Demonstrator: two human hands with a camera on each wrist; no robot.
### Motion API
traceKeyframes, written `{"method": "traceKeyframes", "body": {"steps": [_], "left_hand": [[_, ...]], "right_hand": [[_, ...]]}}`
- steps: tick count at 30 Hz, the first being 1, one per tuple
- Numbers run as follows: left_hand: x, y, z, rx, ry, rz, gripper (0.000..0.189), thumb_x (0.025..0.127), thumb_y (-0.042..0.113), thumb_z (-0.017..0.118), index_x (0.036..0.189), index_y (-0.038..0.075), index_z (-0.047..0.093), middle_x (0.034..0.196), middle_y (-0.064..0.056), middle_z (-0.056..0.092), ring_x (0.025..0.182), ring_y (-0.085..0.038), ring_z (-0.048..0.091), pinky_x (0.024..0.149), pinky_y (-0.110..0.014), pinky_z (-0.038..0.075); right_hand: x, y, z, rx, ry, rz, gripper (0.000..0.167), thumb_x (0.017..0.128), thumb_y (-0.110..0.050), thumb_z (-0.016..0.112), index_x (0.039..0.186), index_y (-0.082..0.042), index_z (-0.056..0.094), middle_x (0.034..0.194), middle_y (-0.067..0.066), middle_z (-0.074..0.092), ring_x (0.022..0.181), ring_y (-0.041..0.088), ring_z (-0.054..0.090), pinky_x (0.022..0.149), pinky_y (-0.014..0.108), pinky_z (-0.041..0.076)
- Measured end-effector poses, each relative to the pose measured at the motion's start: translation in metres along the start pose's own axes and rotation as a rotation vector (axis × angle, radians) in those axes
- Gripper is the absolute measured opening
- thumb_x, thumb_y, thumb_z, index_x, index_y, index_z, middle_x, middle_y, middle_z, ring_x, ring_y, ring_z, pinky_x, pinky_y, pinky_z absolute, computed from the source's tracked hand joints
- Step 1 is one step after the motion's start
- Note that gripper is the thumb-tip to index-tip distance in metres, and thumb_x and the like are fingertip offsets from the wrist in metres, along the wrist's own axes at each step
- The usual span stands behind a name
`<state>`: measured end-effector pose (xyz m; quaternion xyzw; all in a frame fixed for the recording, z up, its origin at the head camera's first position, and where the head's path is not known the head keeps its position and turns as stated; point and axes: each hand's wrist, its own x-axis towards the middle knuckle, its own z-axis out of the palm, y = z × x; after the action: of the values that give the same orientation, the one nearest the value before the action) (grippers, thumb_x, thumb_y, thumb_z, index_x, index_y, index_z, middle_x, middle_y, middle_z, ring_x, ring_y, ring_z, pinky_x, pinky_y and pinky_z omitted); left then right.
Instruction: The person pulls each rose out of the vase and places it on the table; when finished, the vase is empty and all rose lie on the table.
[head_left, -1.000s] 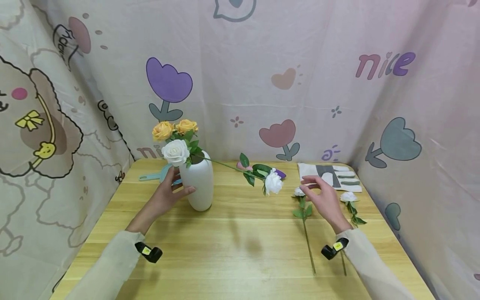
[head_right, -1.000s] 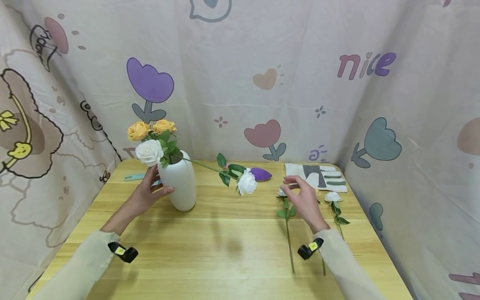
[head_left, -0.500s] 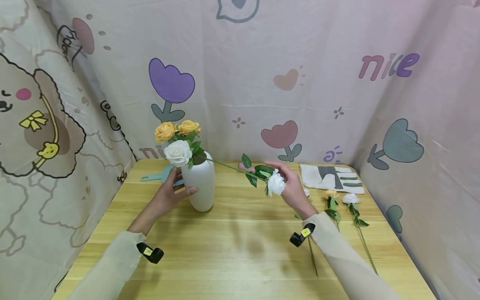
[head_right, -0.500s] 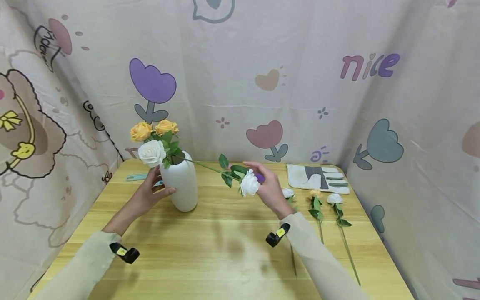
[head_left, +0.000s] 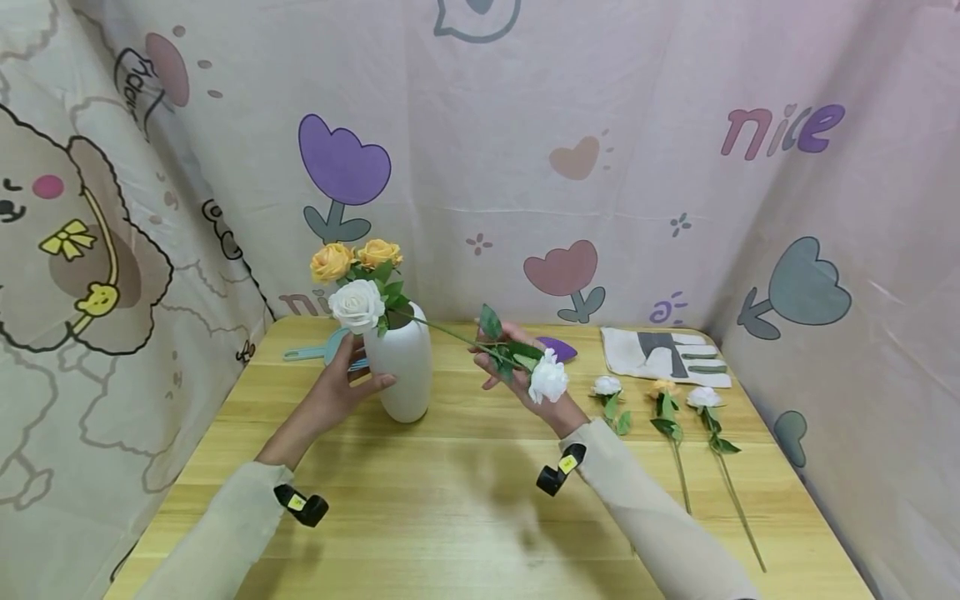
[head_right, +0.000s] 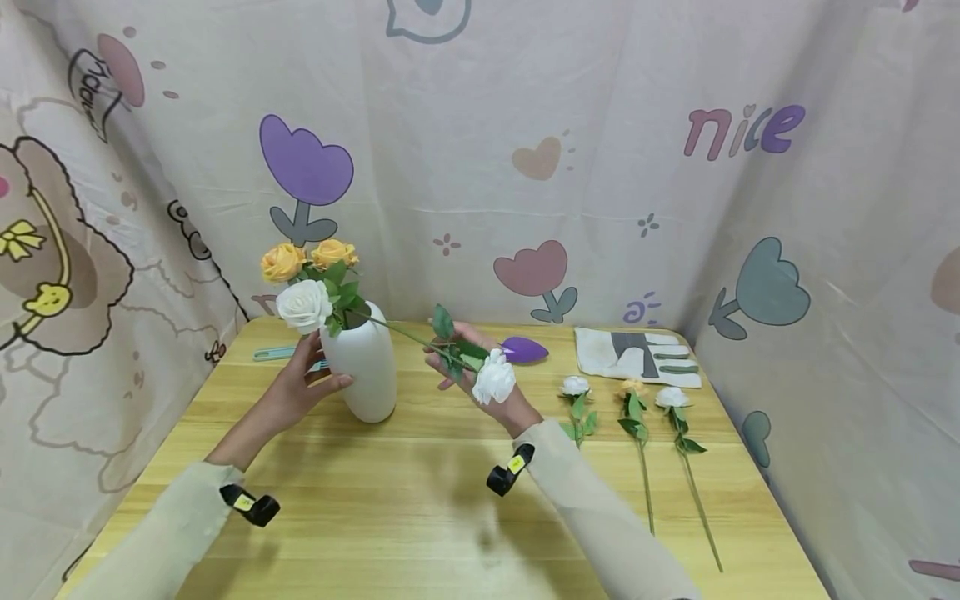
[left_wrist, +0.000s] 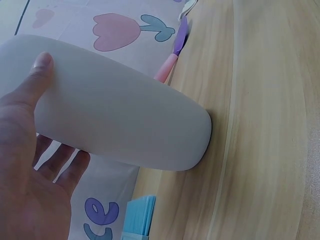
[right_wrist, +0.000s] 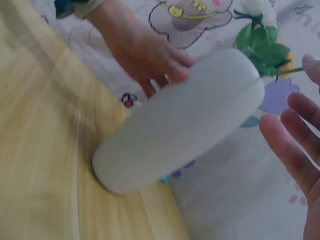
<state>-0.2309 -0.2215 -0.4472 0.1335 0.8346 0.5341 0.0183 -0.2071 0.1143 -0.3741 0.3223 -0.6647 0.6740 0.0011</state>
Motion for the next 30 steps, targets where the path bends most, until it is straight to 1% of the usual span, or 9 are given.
{"method": "traceKeyframes", "body": {"steps": [4,6,8,12,14,18,23,26,30], "left_hand": [[-0.001,0.002,0.0,-0.01,-0.003,0.01,0.085,0.106,0.025,0.075,0.167,0.014,0.017,0.168,-0.024,0.035,0.159,-0.053,0.032,0.129,-0.071,0.034],[-0.001,0.002,0.0,-0.01,-0.003,0.011,0.085,0.106,0.024,0.076,0.167,0.014,0.018,0.168,-0.024,0.035,0.159,-0.053,0.033,0.129,-0.071,0.035],[-0.001,0.002,0.0,-0.007,-0.005,0.011,0.086,0.106,0.024,0.076,0.168,0.014,0.017,0.168,-0.025,0.035,0.159,-0.053,0.033,0.129,-0.071,0.035],[0.0,0.002,0.0,-0.01,-0.008,0.008,0.088,0.106,0.025,0.076,0.169,0.015,0.015,0.17,-0.024,0.033,0.16,-0.053,0.032,0.129,-0.072,0.034],[0.0,0.002,0.0,-0.015,-0.009,0.005,0.088,0.106,0.026,0.076,0.169,0.016,0.015,0.17,-0.024,0.032,0.16,-0.053,0.031,0.129,-0.072,0.033],[-0.001,0.002,0.0,-0.02,-0.008,-0.001,0.088,0.106,0.026,0.076,0.169,0.018,0.015,0.17,-0.023,0.032,0.16,-0.052,0.031,0.13,-0.072,0.033],[-0.001,0.003,0.0,-0.013,-0.008,0.003,0.089,0.106,0.025,0.076,0.17,0.017,0.014,0.17,-0.024,0.032,0.16,-0.053,0.031,0.129,-0.072,0.033],[-0.001,0.002,0.0,-0.011,-0.006,0.006,0.09,0.106,0.025,0.075,0.17,0.017,0.013,0.169,-0.025,0.032,0.159,-0.054,0.031,0.129,-0.073,0.033],[-0.001,0.0,0.0,-0.007,-0.004,0.001,0.09,0.106,0.027,0.075,0.17,0.016,0.013,0.17,-0.025,0.031,0.16,-0.054,0.03,0.129,-0.072,0.033]], "right_hand": [[0.002,0.005,0.005,0.129,-0.029,-0.105,0.065,0.105,-0.017,0.075,0.144,0.026,0.044,0.119,0.009,0.079,0.107,0.008,0.075,0.067,0.034,0.07],[0.005,0.012,0.004,0.139,-0.037,-0.111,0.07,0.106,-0.029,0.075,0.143,0.024,0.048,0.116,-0.002,0.078,0.104,0.009,0.074,0.067,0.033,0.07],[0.008,0.019,0.003,0.08,-0.021,-0.097,0.07,0.106,-0.038,0.074,0.143,0.018,0.054,0.113,-0.001,0.077,0.102,0.009,0.074,0.067,0.033,0.07],[0.018,0.023,-0.001,-0.027,0.038,-0.051,0.082,0.101,-0.061,0.072,0.137,0.011,0.064,0.112,0.022,0.073,0.094,0.014,0.073,0.067,0.037,0.07],[0.024,0.02,-0.003,-0.058,0.062,-0.048,0.085,0.098,-0.067,0.072,0.132,0.012,0.067,0.12,0.03,0.072,0.092,0.014,0.074,0.07,0.037,0.07],[0.032,0.01,-0.006,-0.069,0.097,-0.07,0.064,0.107,-0.047,0.07,0.129,0.013,0.07,0.12,0.029,0.074,0.083,0.011,0.075,0.071,0.033,0.069],[0.038,-0.006,-0.01,-0.017,0.177,-0.123,0.036,0.109,-0.014,0.068,0.13,0.014,0.064,0.115,-0.004,0.078,0.077,0.007,0.074,0.069,0.034,0.07],[0.043,-0.015,-0.015,-0.054,0.254,-0.22,0.032,0.11,-0.013,0.067,0.126,0.014,0.065,0.124,-0.012,0.076,0.088,0.01,0.077,0.067,0.038,0.071],[0.047,-0.026,-0.025,-0.072,0.333,-0.335,0.029,0.112,-0.016,0.064,0.122,0.011,0.07,0.122,-0.001,0.078,0.108,0.021,0.076,0.066,0.04,0.07]]}}
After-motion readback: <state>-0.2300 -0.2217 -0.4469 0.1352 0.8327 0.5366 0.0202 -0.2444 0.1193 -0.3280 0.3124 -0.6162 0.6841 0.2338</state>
